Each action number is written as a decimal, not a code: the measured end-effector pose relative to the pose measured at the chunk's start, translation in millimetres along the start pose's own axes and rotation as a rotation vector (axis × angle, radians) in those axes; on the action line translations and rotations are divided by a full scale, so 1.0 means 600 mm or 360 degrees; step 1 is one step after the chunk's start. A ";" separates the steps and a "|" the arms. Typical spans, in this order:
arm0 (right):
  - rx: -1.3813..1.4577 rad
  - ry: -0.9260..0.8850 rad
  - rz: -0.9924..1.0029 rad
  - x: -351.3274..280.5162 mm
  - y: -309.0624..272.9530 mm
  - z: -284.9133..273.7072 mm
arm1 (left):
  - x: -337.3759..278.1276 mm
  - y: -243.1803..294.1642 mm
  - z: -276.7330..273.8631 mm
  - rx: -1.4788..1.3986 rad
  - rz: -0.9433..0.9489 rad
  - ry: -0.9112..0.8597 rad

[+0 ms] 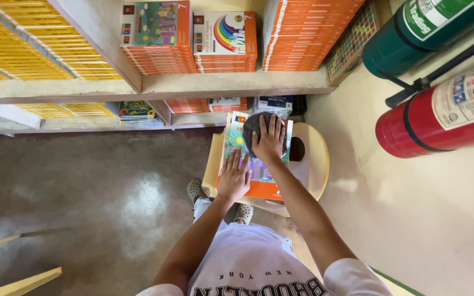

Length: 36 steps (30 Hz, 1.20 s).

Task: Applying and smoothing protective plastic covers on library books

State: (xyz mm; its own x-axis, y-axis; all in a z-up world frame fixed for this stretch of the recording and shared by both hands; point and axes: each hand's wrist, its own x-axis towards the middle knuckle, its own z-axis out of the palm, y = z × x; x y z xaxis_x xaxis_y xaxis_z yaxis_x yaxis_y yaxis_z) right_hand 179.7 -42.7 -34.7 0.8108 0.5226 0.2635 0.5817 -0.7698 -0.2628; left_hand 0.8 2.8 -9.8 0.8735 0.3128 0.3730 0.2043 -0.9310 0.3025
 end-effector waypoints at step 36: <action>-0.0086 0.0069 -0.0041 -0.008 0.064 -0.006 | 0.001 0.004 0.006 0.0161 0.0048 0.0022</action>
State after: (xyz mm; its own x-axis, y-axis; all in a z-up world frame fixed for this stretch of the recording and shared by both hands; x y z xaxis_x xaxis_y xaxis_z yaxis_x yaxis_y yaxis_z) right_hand 197.9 -76.4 -42.8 0.7912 0.5273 0.3098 0.5971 -0.7755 -0.2050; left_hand 3.4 0.0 -12.1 0.8740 0.2861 0.3927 0.2221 -0.9541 0.2008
